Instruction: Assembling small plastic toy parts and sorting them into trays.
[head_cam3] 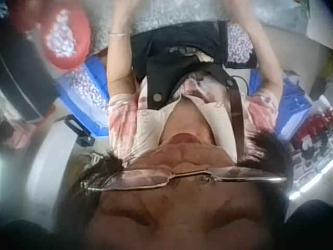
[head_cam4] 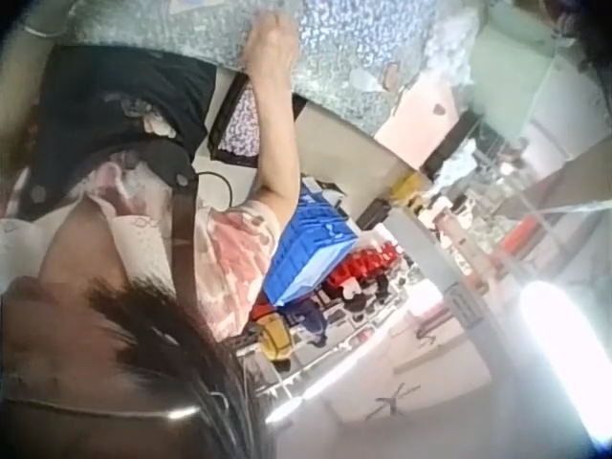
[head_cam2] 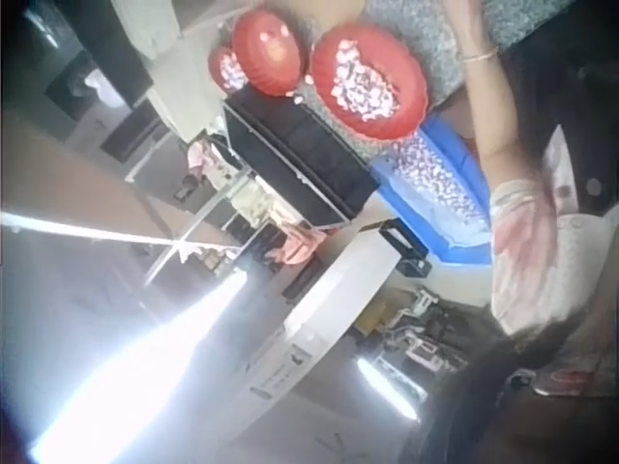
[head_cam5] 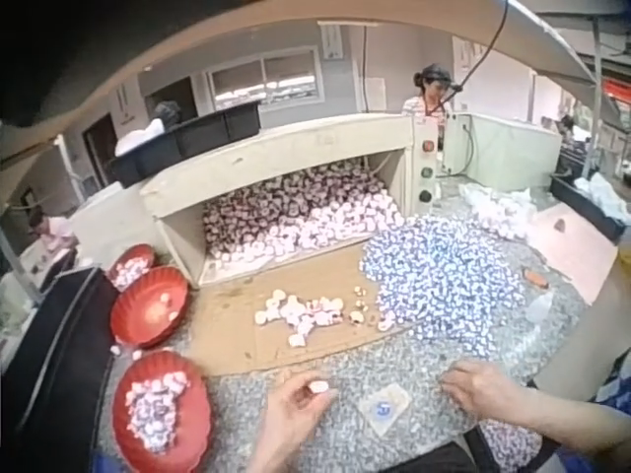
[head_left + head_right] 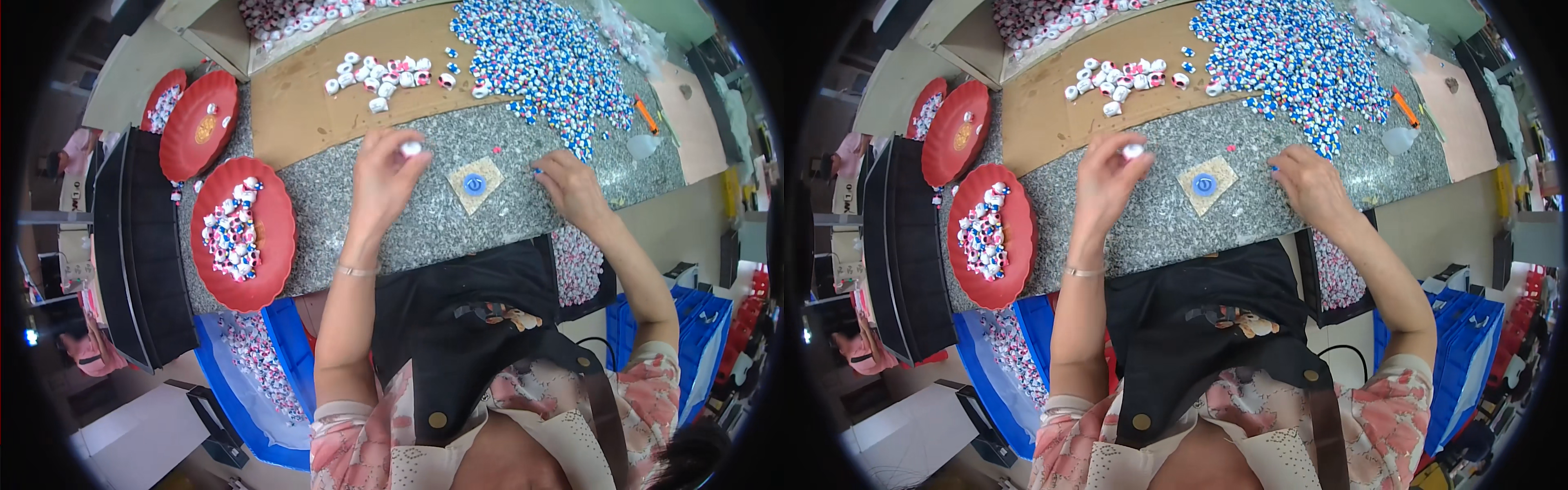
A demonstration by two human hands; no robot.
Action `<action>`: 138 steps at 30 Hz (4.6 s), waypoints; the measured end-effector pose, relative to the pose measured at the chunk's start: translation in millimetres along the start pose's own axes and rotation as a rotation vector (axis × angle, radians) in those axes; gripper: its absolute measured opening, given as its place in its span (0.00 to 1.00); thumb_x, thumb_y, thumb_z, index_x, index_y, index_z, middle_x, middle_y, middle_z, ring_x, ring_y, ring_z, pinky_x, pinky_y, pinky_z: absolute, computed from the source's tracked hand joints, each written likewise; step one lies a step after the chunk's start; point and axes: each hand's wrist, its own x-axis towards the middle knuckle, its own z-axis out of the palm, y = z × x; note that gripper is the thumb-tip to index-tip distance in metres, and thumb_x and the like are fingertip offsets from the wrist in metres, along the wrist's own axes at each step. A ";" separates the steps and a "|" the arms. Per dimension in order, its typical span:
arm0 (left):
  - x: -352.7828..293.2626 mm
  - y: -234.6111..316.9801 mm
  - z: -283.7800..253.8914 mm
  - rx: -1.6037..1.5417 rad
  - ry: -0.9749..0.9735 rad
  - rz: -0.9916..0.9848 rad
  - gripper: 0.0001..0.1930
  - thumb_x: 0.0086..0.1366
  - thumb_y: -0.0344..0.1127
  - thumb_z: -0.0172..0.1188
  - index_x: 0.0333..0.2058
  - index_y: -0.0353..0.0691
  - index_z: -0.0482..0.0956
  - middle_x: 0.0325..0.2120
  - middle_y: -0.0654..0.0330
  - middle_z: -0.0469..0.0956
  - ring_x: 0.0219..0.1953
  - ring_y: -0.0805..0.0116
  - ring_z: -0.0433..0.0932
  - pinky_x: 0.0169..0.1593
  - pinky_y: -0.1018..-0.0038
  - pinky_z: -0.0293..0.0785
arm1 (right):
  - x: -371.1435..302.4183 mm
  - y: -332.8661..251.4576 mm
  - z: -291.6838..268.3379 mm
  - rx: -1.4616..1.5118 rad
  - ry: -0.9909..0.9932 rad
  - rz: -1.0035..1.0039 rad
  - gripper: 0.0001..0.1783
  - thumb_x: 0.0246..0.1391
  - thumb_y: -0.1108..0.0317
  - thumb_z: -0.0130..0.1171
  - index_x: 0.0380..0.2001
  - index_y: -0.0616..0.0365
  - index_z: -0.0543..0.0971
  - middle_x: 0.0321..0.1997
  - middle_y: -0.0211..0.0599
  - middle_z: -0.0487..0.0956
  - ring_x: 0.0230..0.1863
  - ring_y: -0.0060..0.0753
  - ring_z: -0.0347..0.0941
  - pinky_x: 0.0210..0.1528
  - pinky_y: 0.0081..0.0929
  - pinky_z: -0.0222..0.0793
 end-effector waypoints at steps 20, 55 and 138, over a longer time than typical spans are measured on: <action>-88.0 8.0 1.0 -0.813 -0.036 -0.212 0.19 0.59 0.17 0.59 0.50 0.30 0.73 0.42 0.56 0.78 0.44 0.71 0.78 0.48 0.78 0.76 | 50.0 -60.1 0.0 0.140 -0.253 -0.180 0.06 0.50 0.76 0.57 0.33 0.63 0.76 0.32 0.44 0.74 0.35 0.49 0.73 0.38 0.40 0.69; -78.6 24.3 27.8 -0.639 -0.359 -0.189 0.13 0.66 0.25 0.52 0.48 0.30 0.77 0.30 0.59 0.78 0.26 0.77 0.77 0.33 0.82 0.74 | 9.8 -88.8 1.2 0.683 -0.077 -0.014 0.10 0.49 0.78 0.62 0.37 0.64 0.81 0.33 0.41 0.80 0.34 0.37 0.79 0.35 0.28 0.73; -73.8 23.0 22.9 -0.621 -0.410 -0.165 0.12 0.65 0.24 0.54 0.47 0.31 0.78 0.29 0.62 0.76 0.28 0.78 0.75 0.33 0.83 0.72 | 13.9 -89.5 0.8 0.680 -0.125 0.002 0.07 0.50 0.78 0.61 0.35 0.63 0.81 0.31 0.40 0.80 0.33 0.35 0.78 0.34 0.27 0.72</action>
